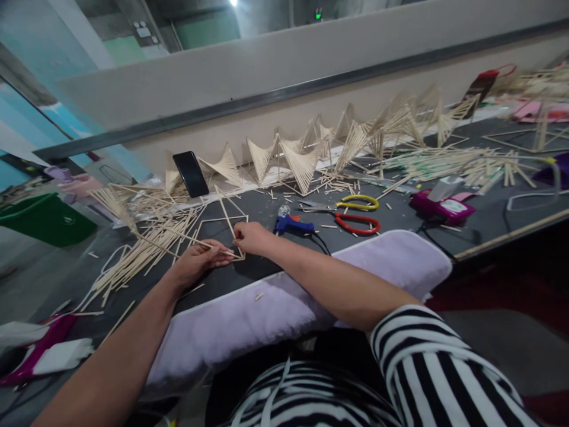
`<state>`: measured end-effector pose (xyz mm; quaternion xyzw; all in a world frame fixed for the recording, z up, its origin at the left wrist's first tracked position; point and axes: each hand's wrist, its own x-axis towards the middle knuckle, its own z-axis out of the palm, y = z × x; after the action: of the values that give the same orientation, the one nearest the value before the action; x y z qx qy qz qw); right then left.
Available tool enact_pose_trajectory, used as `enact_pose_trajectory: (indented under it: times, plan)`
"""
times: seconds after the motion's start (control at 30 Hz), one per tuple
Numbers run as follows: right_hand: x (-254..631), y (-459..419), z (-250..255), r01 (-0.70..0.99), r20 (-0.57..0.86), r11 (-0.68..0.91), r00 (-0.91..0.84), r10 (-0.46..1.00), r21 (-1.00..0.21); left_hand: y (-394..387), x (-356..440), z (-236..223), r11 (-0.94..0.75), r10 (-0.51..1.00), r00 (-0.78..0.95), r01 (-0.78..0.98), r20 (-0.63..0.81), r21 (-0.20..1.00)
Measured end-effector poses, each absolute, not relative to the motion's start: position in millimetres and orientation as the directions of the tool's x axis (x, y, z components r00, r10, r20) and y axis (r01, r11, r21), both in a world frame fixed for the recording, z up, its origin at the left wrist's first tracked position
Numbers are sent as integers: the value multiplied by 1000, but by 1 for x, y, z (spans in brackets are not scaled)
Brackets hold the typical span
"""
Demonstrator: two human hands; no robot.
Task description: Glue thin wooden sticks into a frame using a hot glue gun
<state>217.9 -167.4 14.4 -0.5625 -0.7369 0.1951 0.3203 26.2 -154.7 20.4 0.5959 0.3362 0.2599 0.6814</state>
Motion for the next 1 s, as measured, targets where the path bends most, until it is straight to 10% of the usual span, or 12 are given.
enact_pose_trajectory:
  times: [1.0]
  plan:
    - [217,-168,14,701,254,308,-185,950,-643,-156,25,22,151,751,644,45,-144,988]
